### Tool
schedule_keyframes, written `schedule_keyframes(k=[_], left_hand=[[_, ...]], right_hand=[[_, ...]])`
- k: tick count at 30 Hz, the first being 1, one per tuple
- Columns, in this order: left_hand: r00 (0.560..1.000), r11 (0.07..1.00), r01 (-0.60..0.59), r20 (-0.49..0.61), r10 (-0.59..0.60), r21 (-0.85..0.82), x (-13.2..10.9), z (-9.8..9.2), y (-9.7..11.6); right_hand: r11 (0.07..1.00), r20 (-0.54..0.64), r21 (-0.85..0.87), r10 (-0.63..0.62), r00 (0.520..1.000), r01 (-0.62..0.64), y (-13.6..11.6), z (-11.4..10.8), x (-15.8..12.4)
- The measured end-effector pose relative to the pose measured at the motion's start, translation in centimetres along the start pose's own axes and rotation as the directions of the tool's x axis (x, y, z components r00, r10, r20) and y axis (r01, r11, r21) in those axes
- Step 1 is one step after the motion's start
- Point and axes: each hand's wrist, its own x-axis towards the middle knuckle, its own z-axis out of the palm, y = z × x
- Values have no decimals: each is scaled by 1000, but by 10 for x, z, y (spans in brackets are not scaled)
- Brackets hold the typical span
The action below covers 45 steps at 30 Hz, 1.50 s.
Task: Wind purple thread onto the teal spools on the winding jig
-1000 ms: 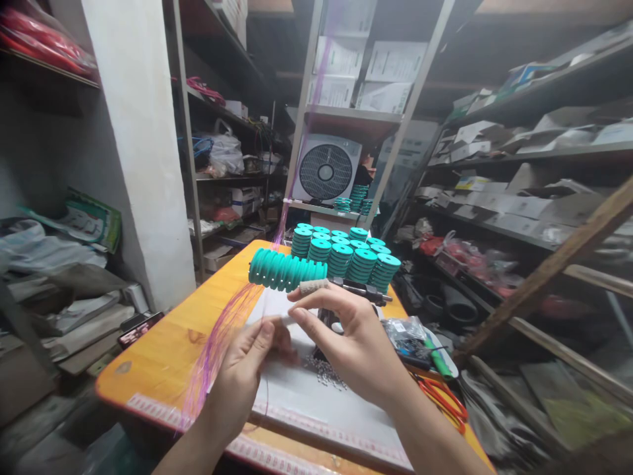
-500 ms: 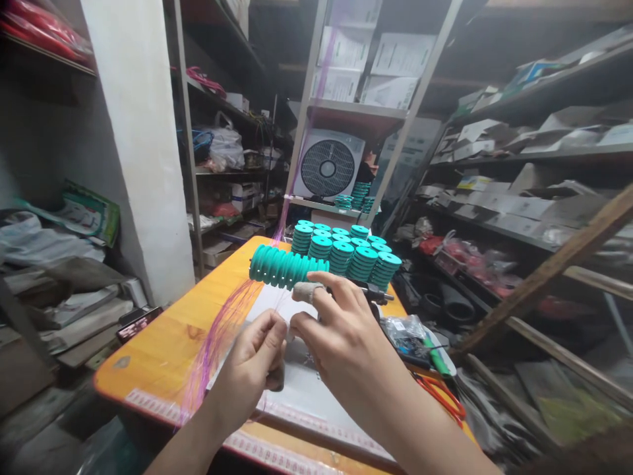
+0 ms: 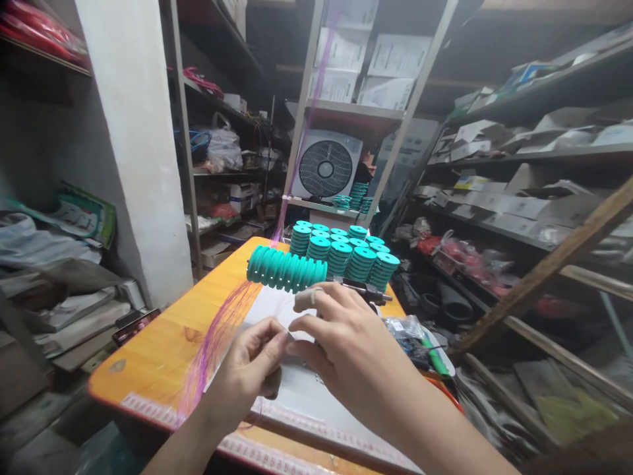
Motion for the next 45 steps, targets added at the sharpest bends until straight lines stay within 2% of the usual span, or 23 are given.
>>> schedule_keyframes(k=[3,6,11,16,19,22,25,28,31,40,45], left_hand=[[999,982,27,39,-20,-187,1,0,2],[998,956,24,70,-4,-292,3,0,1],[994,930,27,104,12,-368,5,2,-5],[999,930,-8,45,26,-369,13,7,-5],[994,912,-68,-111,25,-404,31,10,-10],[957,908,-141,-291,22,-394,56,12,-21],[927,918,-151,-375,4,-366,74,14,-32],[917,930,-140,-398,-7,-341,80,16,-37],[916,930,-147,-402,0,-336,77,16,-38],[914,952,-147,-406,27,-268,77,16,-41],[901,954,-199,-424,89,-222,74,15,-42]], right_hand=[[966,-43,223,140,989,-127,3,1,-4],[927,-66,355,152,986,-119,4,6,-6],[916,-117,397,118,986,-62,6,14,-8],[901,-114,422,165,980,-102,15,17,-3],[924,-61,351,186,981,-153,31,21,9],[968,-66,128,225,972,-216,51,35,22],[976,-11,-60,209,978,-210,64,51,28],[972,42,-161,181,983,-173,63,60,27],[964,37,-217,165,986,-153,58,61,25],[961,-13,-243,137,990,-136,56,68,22],[962,-22,-242,125,992,-126,53,69,20]])
